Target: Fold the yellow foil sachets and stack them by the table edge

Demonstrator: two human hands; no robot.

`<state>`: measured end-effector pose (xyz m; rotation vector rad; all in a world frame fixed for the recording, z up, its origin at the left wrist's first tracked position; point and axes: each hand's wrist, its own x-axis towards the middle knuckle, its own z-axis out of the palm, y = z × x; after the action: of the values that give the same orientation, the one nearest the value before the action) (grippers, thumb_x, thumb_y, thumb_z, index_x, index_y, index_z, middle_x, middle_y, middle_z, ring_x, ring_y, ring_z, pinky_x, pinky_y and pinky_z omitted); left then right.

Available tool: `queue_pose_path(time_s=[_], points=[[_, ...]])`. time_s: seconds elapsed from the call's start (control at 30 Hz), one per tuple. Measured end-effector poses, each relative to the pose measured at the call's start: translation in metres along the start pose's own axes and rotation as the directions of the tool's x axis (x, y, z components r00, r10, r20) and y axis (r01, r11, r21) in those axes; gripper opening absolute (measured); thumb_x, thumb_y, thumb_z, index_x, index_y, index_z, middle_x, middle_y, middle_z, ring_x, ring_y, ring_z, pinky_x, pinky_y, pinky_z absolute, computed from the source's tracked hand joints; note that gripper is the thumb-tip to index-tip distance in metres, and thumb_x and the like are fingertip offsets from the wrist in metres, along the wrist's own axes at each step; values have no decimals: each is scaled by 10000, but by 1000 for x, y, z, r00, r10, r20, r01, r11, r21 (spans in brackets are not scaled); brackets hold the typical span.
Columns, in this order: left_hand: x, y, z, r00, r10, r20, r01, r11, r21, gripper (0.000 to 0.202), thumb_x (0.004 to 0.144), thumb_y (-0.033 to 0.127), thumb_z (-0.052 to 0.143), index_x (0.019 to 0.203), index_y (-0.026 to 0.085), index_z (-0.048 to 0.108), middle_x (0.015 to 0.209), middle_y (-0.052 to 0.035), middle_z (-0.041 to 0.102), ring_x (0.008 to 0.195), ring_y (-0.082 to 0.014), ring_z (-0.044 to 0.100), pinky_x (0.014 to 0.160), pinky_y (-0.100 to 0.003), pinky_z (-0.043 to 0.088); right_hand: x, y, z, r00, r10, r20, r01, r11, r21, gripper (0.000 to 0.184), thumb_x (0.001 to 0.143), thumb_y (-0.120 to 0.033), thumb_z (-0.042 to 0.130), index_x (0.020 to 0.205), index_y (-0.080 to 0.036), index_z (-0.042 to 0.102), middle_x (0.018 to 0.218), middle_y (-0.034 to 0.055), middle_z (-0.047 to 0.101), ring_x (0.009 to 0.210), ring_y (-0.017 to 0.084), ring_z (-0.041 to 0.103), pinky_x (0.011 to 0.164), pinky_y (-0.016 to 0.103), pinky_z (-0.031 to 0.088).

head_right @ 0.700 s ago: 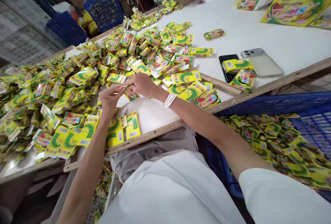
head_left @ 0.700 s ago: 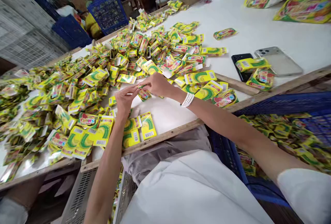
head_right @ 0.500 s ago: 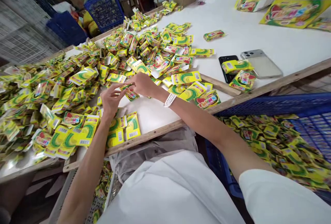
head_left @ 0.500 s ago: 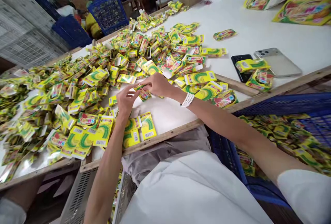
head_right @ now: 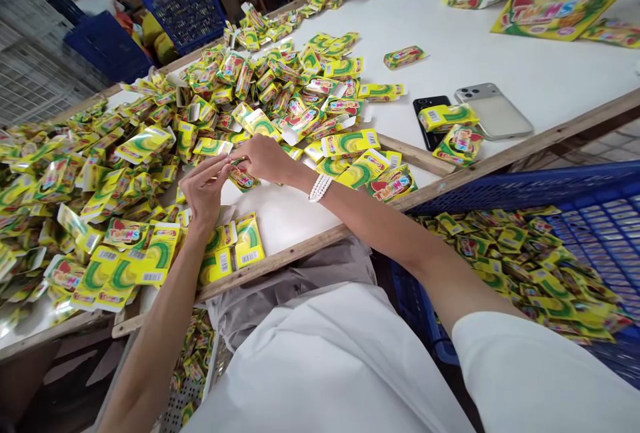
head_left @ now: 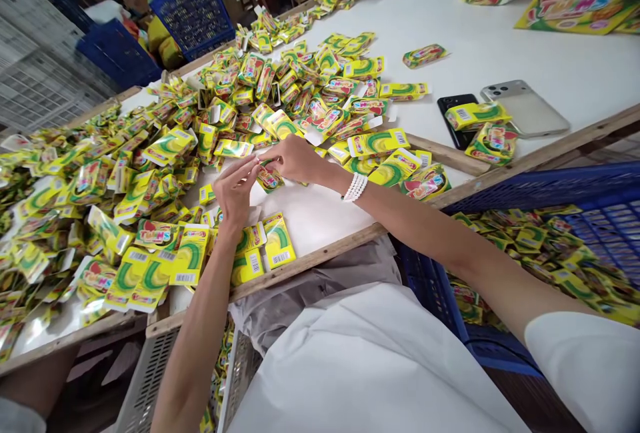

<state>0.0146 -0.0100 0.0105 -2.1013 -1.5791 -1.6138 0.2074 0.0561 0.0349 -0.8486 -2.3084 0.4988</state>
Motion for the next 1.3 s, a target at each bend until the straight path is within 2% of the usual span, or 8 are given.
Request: queue_pose_path(time_s=[0.17, 0.27, 0.37, 0.7, 0.83, 0.97, 1.17, 1.3], points=[[1, 7, -7, 962, -46, -270, 37, 998, -42, 351, 1072, 465, 638, 1126, 216, 880, 1216, -85, 838, 907, -189, 824, 648, -267, 671, -1, 1, 0, 1000, 25, -9, -25, 999, 26, 387, 951, -123, 662, 1278, -197, 857, 1217, 105, 830, 1125, 276, 756, 1000, 384, 516], [0, 0, -6, 994, -98, -53, 95, 994, -59, 327, 1018, 489, 718, 1018, 215, 897, 1092, -72, 857, 712, -144, 788, 512, -205, 580, -1, 1, 0, 1000, -3, -14, 4, 1000, 13, 407, 941, -107, 639, 1255, -231, 866, 1193, 78, 835, 1122, 262, 748, 1002, 375, 502], [-1, -7, -3, 980, -160, 121, 170, 982, -84, 320, 969, 505, 774, 1039, 219, 899, 1067, -66, 861, 530, -95, 704, 434, -191, 514, 0, 3, 1, 1000, -12, -27, 13, 1000, 3, 383, 939, -125, 633, 1202, -249, 883, 1123, 65, 842, 1062, 244, 745, 963, 355, 490], [1, 3, -9, 951, -221, 218, 266, 942, -206, 500, 943, 669, 738, 957, 196, 898, 1083, -95, 860, 535, -118, 720, 474, -221, 566, -2, -17, -5, 999, 16, 48, -7, 987, -162, 233, 960, -265, 705, 1113, -190, 864, 983, 88, 813, 977, 261, 719, 858, 341, 446], [4, 7, -11, 949, -305, 79, 315, 925, -213, 514, 1027, 658, 623, 1203, 234, 854, 1275, -89, 827, 563, -97, 731, 515, -209, 567, 2, -15, -17, 983, 130, -128, -151, 973, -176, 246, 987, -343, 699, 1012, -146, 843, 904, 117, 778, 922, 279, 692, 877, 378, 474], [4, -1, -11, 925, -375, 61, 380, 916, -129, 493, 1030, 612, 616, 1214, 212, 838, 1235, -87, 838, 553, -95, 727, 496, -198, 545, 5, 7, -25, 954, 164, -250, -199, 973, -121, 194, 936, -315, 748, 1015, -156, 826, 931, 117, 776, 968, 302, 695, 961, 428, 513], [-1, -14, -6, 889, -347, 301, 361, 932, 7, 427, 995, 525, 648, 1158, 182, 844, 1099, -81, 861, 565, -121, 742, 485, -206, 509, 8, 21, -28, 957, 212, -199, -233, 968, -90, 124, 840, -247, 822, 805, -150, 755, 873, 118, 748, 985, 332, 719, 1006, 495, 551], [-6, -14, -2, 862, -295, 413, 299, 953, 56, 341, 1003, 446, 650, 1131, 207, 855, 1081, -69, 864, 582, -143, 749, 563, -246, 551, 4, 1, -53, 925, 196, -324, -161, 978, 132, 228, 860, -317, 855, 770, -193, 686, 795, 77, 725, 837, 258, 725, 896, 441, 613]])
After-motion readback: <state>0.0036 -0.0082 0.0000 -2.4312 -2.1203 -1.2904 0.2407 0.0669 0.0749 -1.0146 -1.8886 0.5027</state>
